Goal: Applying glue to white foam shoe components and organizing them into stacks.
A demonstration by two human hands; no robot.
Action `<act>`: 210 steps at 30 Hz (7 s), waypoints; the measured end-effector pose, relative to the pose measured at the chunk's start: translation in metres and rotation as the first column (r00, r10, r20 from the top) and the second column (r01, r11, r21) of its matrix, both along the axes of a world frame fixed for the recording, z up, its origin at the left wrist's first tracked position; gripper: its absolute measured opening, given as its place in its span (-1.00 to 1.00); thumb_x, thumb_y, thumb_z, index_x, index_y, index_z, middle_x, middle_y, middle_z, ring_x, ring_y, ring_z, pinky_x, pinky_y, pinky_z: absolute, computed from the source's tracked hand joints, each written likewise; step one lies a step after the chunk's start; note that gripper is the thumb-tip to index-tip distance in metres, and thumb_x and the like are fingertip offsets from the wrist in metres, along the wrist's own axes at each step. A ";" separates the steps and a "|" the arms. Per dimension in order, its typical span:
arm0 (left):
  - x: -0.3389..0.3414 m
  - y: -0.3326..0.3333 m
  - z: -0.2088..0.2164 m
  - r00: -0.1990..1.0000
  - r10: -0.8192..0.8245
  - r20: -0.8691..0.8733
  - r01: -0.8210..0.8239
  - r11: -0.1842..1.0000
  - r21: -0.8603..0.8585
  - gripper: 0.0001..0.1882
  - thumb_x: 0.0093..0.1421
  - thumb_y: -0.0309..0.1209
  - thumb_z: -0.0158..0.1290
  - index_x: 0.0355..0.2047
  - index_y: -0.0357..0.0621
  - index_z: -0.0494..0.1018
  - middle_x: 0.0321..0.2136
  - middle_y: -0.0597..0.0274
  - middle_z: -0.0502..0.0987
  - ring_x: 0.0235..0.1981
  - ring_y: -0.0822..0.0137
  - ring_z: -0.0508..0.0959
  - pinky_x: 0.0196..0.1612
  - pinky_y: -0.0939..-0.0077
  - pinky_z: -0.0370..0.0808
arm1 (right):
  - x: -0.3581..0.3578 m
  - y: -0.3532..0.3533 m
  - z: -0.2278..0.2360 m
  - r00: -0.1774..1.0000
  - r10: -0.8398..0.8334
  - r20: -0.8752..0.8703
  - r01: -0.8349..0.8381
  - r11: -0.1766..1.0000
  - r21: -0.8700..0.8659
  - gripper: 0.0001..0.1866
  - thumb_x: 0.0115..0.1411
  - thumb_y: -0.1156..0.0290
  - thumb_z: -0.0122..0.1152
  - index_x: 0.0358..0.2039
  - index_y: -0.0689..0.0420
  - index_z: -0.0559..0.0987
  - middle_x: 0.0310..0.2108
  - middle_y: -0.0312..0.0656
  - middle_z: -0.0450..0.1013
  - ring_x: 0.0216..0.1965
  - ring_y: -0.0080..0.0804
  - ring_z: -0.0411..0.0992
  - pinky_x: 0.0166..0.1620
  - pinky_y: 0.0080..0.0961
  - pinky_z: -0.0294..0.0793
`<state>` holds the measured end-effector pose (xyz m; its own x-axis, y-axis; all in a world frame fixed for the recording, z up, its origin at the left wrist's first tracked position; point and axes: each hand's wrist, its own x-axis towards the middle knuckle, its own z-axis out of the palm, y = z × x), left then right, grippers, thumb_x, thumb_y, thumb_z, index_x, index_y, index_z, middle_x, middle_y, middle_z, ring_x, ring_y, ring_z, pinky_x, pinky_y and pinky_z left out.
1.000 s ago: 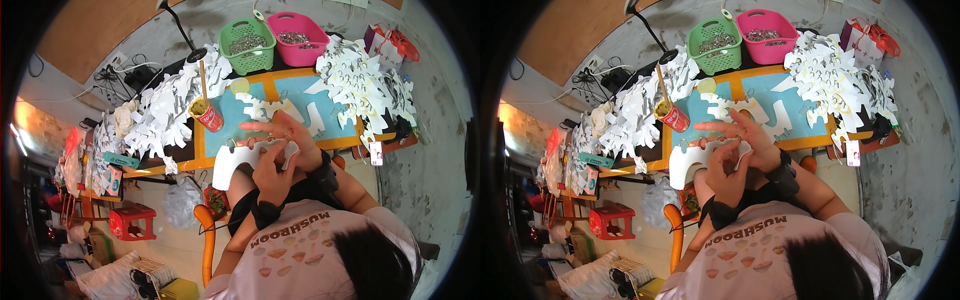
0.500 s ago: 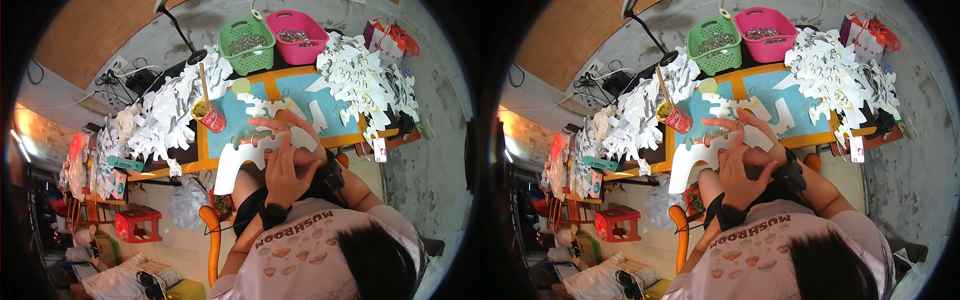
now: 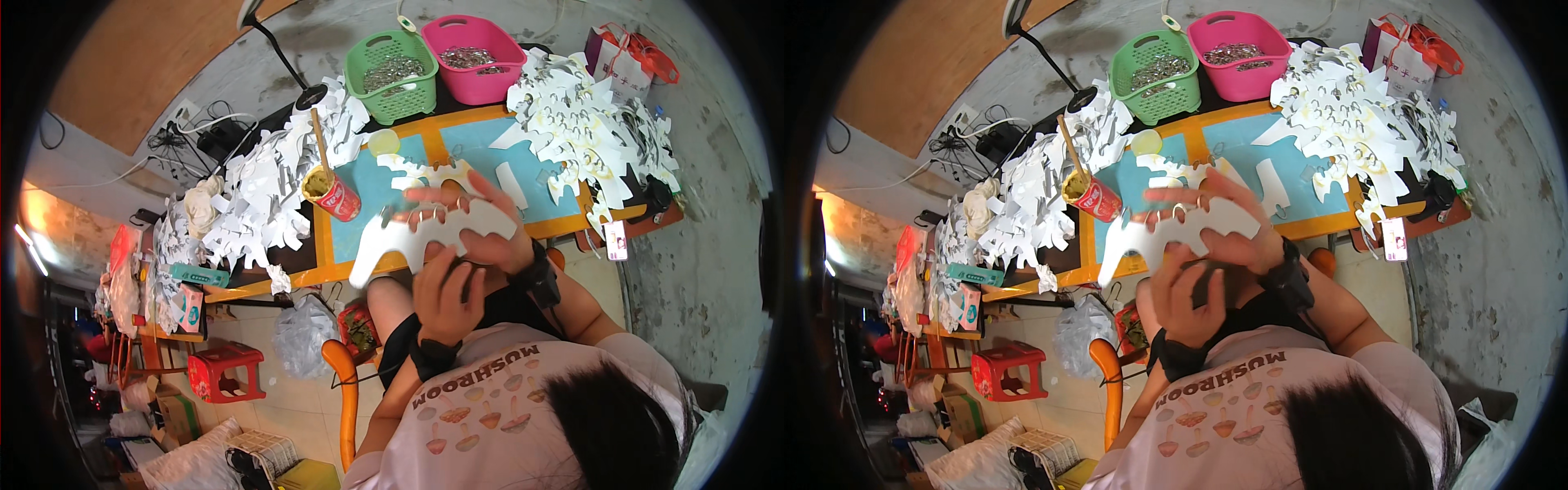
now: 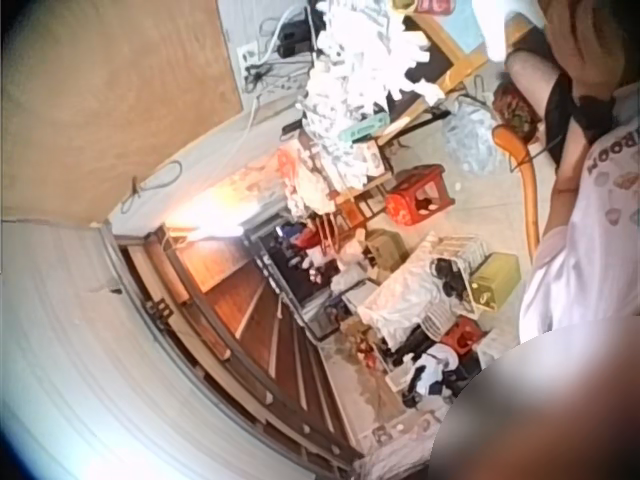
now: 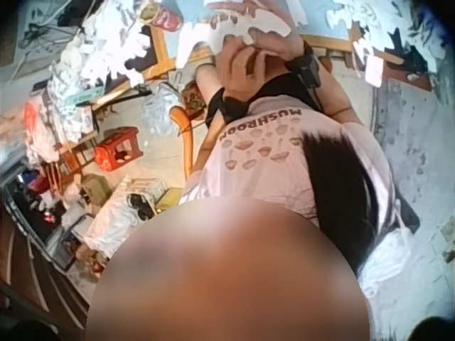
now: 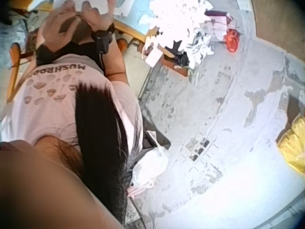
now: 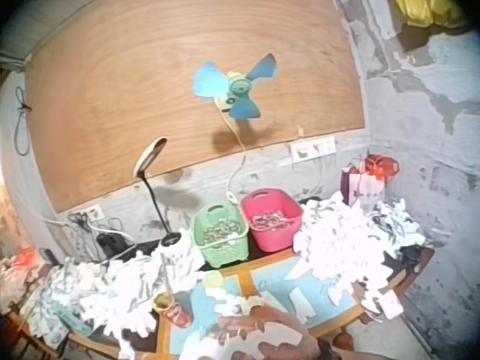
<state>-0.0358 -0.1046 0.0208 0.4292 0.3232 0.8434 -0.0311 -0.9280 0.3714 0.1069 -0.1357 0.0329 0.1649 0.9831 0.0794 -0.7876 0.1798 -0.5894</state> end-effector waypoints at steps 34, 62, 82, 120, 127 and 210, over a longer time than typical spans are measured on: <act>0.007 0.117 -0.080 0.978 0.173 0.119 -0.005 0.584 -0.811 -0.72 0.30 -0.27 -0.09 -0.21 -0.28 0.42 -0.23 0.22 0.46 -0.20 0.45 0.43 -0.13 0.57 0.34 | 0.032 0.003 0.010 0.612 -0.446 0.653 0.535 0.842 0.074 -0.49 0.32 0.10 -0.18 0.14 0.17 0.28 -0.01 -0.17 0.34 0.04 -0.39 0.29 0.09 -0.47 0.25; 0.041 0.008 -0.079 0.869 -0.051 -0.492 0.148 0.976 0.161 -0.58 -0.07 -0.42 0.15 -0.14 -0.13 0.41 -0.17 0.13 0.39 -0.13 0.19 0.41 -0.09 0.29 0.30 | 0.109 -0.031 -0.055 -0.427 -0.100 0.899 0.531 0.777 0.338 -0.56 -0.01 0.59 0.04 -0.04 0.14 0.42 -0.15 0.00 0.40 -0.08 -0.01 0.34 0.00 -0.25 0.32; 0.021 0.090 -0.013 0.906 -0.418 -0.072 0.142 0.458 -0.877 -0.88 0.16 -0.51 0.06 -0.28 -0.25 0.46 -0.48 0.36 0.50 -0.47 0.63 0.44 -0.43 0.74 0.44 | 0.214 0.070 -0.045 -0.081 0.142 0.987 0.188 0.974 -0.125 -0.87 -0.02 0.51 0.27 -0.39 0.14 0.57 -0.49 -0.32 0.48 -0.47 -0.60 0.41 -0.39 -0.61 0.39; 0.012 0.104 -0.036 0.908 -0.038 -0.417 -0.218 0.807 -0.549 -0.79 0.15 -0.42 0.08 -0.25 -0.30 0.43 -0.36 0.07 0.55 -0.48 0.36 0.54 -0.43 0.57 0.45 | 0.123 0.099 -0.035 -0.239 -0.015 0.971 -0.137 0.990 -0.018 -0.75 0.19 0.41 0.00 -0.14 0.18 0.49 -0.16 -0.07 0.47 -0.16 -0.13 0.43 -0.08 -0.32 0.38; 0.008 0.094 -0.046 0.922 0.042 -0.384 -0.218 0.877 -0.427 -0.70 0.07 -0.52 0.11 -0.16 -0.27 0.40 -0.28 0.00 0.55 -0.41 0.21 0.58 -0.37 0.48 0.49 | 0.115 0.092 -0.022 -0.120 0.057 0.991 0.091 0.995 -0.046 -0.80 0.15 0.41 0.07 -0.21 0.19 0.48 -0.36 -0.13 0.48 -0.28 -0.31 0.47 -0.25 -0.46 0.43; 0.010 0.061 -0.037 0.975 0.084 -0.205 -0.185 0.819 -0.543 -0.83 0.13 -0.58 0.02 -0.23 -0.30 0.45 -0.32 0.15 0.50 -0.31 0.37 0.48 -0.24 0.56 0.41 | 0.093 -0.050 -0.043 -0.100 -0.081 0.992 0.668 0.733 0.127 -0.74 0.04 0.42 0.21 -0.24 0.22 0.54 -0.45 -0.10 0.49 -0.47 -0.26 0.46 -0.36 -0.44 0.44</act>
